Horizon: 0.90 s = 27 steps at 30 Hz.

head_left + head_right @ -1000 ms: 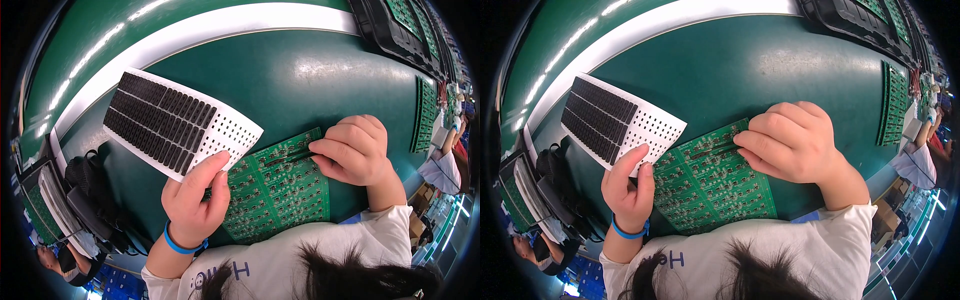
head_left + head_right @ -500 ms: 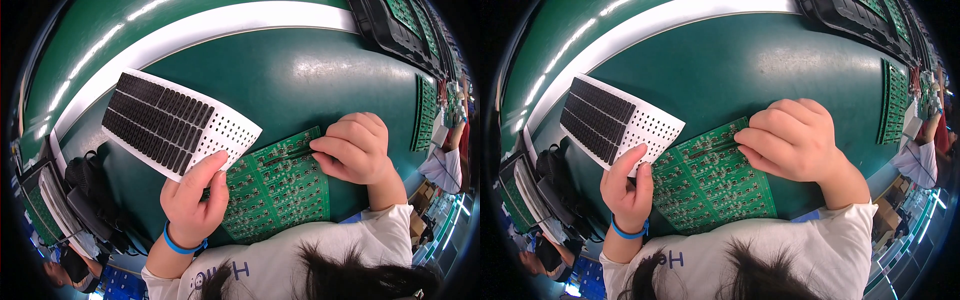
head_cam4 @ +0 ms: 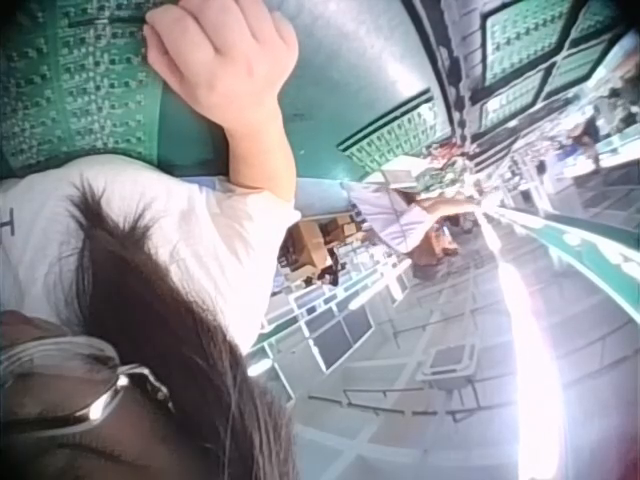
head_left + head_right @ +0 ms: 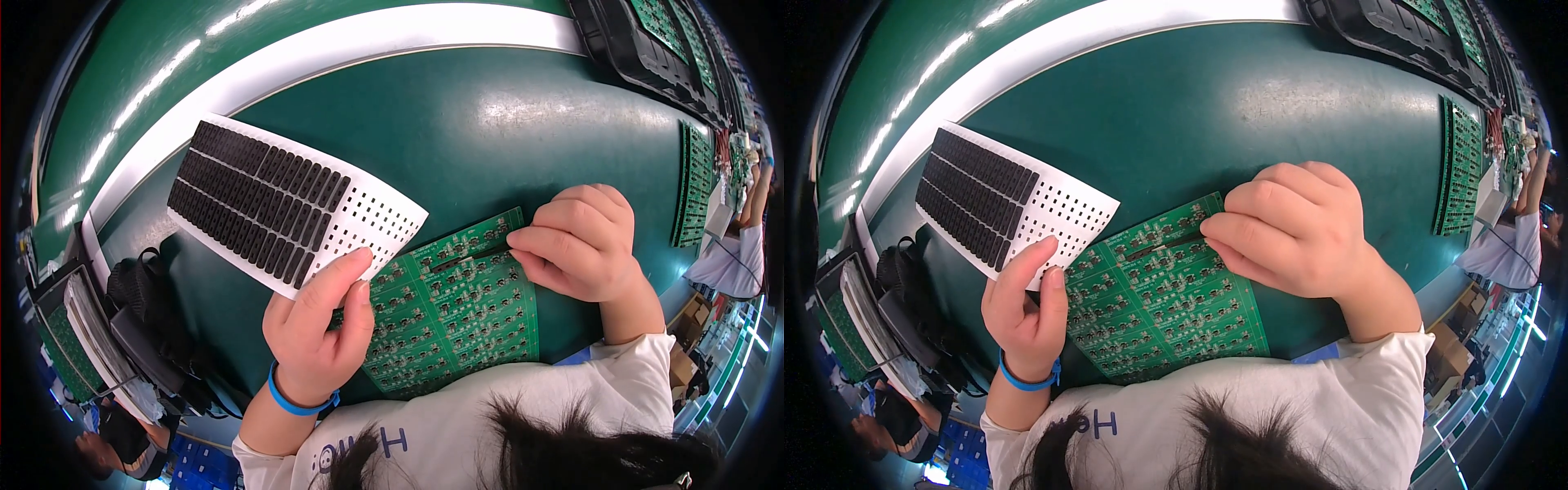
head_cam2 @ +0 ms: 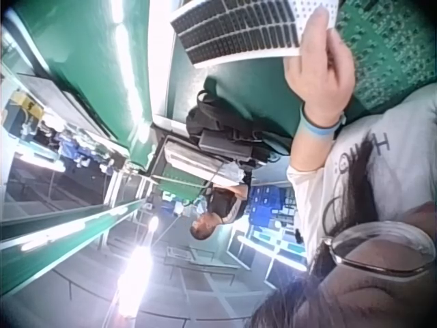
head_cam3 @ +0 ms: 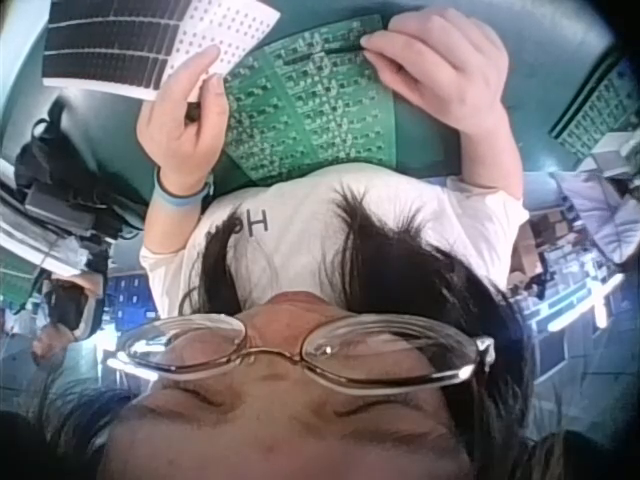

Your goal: Assembling electronic components onto a printed circuit board using tweezers.

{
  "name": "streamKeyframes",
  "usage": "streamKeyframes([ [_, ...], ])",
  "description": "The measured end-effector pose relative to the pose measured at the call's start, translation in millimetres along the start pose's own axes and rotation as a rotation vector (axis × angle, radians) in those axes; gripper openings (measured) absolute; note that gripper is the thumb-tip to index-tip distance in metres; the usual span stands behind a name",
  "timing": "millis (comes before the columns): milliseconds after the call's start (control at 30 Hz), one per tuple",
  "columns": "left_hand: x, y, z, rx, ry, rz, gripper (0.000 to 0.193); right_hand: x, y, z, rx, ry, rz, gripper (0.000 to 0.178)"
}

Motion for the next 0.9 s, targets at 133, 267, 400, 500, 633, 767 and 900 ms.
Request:
streamKeyframes([
  [133, 0.0, 0.0, -0.5, 0.011, -0.014, 0.004, 0.034, 0.0, 0.1, 0.5, -0.005, 0.004, 0.002, 0.024],
  [267, -0.1, -0.2, -0.3, -0.005, 0.001, -0.007, 0.034, -2.4, -1.1, -1.0, -0.024, 0.036, -0.025, 0.024],
  [400, -1.1, -0.6, -1.1, 0.010, -0.014, -0.005, 0.034, -1.7, 0.0, -1.5, 0.003, 0.037, -0.022, 0.024],
  [500, 0.7, -1.3, 1.1, 0.011, -0.010, -0.027, 0.034, -1.1, 0.8, -2.2, 0.019, 0.043, -0.014, 0.024],
  [633, -0.8, -1.1, -0.9, -0.005, 0.007, -0.010, 0.034, -3.4, 3.4, -1.3, 0.025, 0.066, -0.040, 0.023],
  [767, -0.8, -1.1, -0.3, -0.002, 0.000, -0.006, 0.034, -4.4, 4.7, -0.8, 0.030, 0.072, -0.050, 0.023],
  [900, -1.6, -1.9, 0.2, 0.006, -0.011, -0.012, 0.034, -5.2, 7.4, 0.7, 0.049, 0.089, -0.104, 0.024],
])
Point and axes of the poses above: each hand's wrist, its own z-axis away from the middle knuckle, its own y-axis out of the palm, x = y × z, the point moved 5 cm from there along -z, towards the middle knuckle, and after that the axes turned 2 degrees about x, right-handed, at the moved point
